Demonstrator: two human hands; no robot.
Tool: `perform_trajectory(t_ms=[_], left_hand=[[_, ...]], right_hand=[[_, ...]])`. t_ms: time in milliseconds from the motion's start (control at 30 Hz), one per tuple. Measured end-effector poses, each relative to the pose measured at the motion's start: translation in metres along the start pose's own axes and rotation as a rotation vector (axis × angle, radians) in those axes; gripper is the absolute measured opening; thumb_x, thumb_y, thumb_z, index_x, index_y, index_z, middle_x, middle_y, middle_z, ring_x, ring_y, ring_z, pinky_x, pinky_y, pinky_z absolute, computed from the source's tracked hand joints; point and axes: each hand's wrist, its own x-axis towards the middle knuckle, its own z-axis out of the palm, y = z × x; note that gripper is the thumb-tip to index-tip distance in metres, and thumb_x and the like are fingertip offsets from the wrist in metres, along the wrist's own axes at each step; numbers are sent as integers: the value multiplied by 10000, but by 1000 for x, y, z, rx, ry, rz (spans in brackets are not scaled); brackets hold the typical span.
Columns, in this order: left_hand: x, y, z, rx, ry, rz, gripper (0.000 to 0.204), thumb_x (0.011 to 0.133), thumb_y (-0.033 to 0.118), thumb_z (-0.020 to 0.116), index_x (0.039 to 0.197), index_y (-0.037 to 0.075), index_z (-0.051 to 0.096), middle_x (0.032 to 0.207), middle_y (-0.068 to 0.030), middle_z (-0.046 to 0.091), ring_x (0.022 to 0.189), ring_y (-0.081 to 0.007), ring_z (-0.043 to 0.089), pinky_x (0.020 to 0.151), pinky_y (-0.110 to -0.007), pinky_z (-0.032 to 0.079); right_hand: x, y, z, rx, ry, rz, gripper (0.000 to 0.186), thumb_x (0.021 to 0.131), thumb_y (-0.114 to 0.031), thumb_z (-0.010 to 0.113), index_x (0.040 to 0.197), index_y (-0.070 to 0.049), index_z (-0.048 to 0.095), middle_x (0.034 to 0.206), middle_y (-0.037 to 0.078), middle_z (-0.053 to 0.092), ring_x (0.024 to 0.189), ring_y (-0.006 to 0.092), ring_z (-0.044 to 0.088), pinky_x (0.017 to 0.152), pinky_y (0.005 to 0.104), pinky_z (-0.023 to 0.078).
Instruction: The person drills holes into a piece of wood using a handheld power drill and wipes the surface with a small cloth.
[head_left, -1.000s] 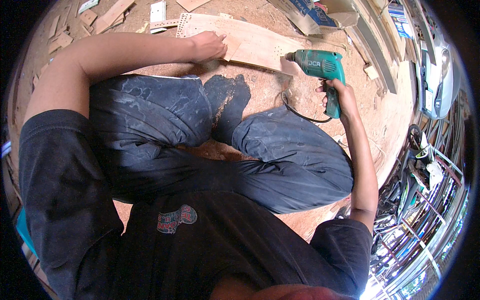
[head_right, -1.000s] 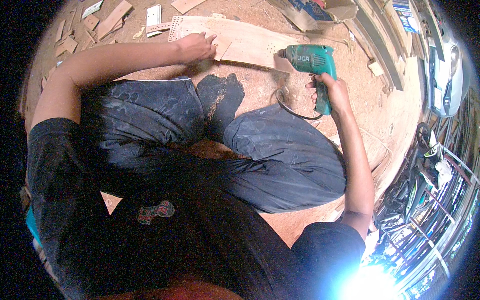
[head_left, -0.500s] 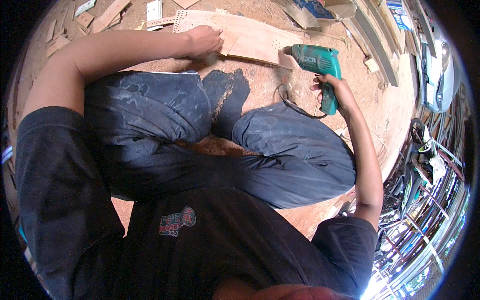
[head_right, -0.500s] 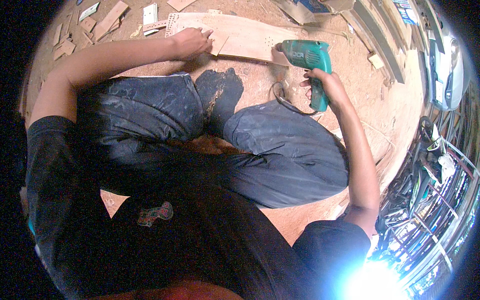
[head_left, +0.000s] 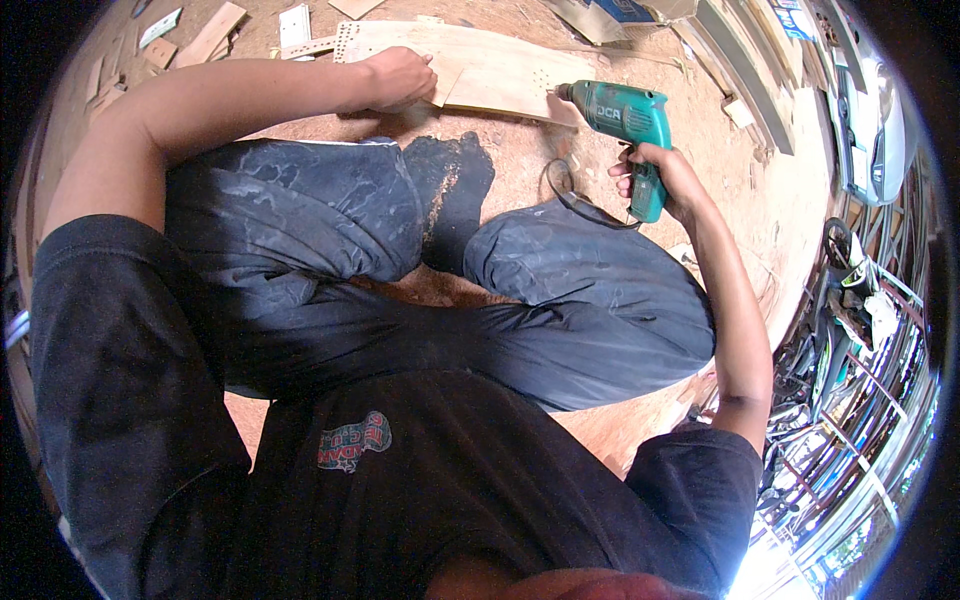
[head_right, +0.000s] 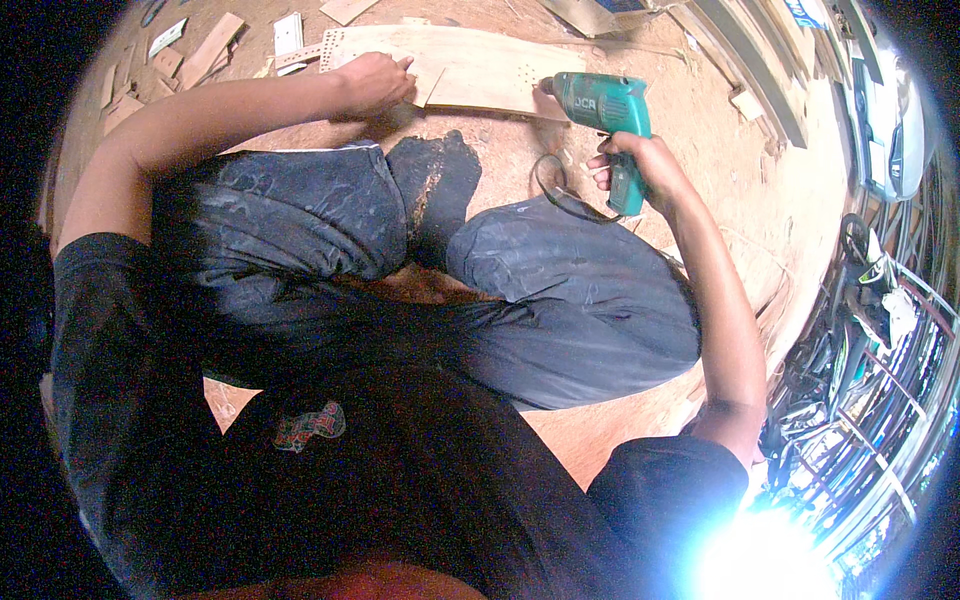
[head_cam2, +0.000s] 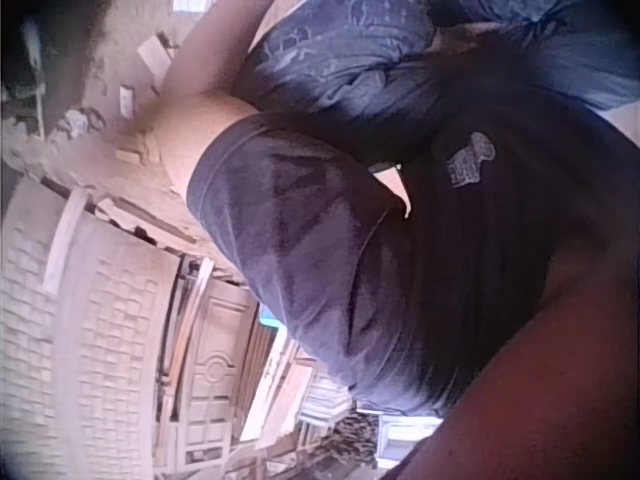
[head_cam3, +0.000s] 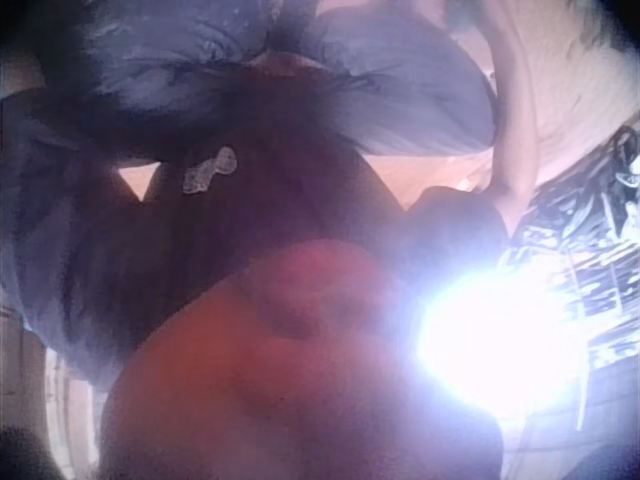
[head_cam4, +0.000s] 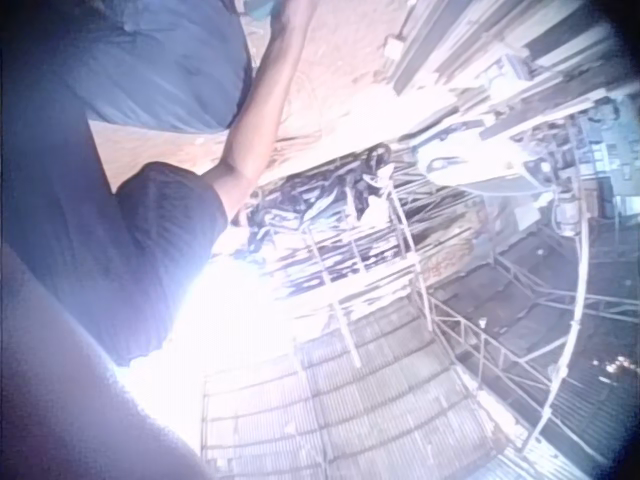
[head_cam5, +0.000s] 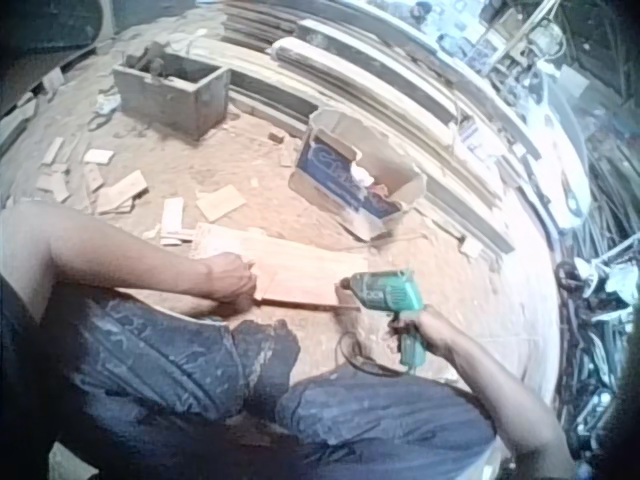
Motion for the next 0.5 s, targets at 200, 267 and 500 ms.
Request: perform_trajectory(t_ms=[200,267,500], left_hand=[[-1,3,-1,44,18,-14,248,947,179,466,1033,6,622,1264,-330,574,772,-327,717,682,-416,586],[-2,2,-3,42,30,-2,257,950,185,466,1037,3,626,1272,-320,574,771,-326,717,681,-415,586],[-5,2,0,57,41,-44,302,951,202,475,1116,6,633,1345,-304,533,785,-314,720,674,-403,589]], right_hand=[[1,-7,-6,40,-19,27,338,826,-183,556,1060,61,542,935,222,677,681,232,668,662,368,585],[6,-10,-13,12,-24,8,331,825,-206,559,1047,39,551,923,223,685,629,205,652,604,344,576],[1,-29,1,-194,60,-91,324,847,-251,577,1000,34,593,817,199,692,534,183,622,511,326,540]])
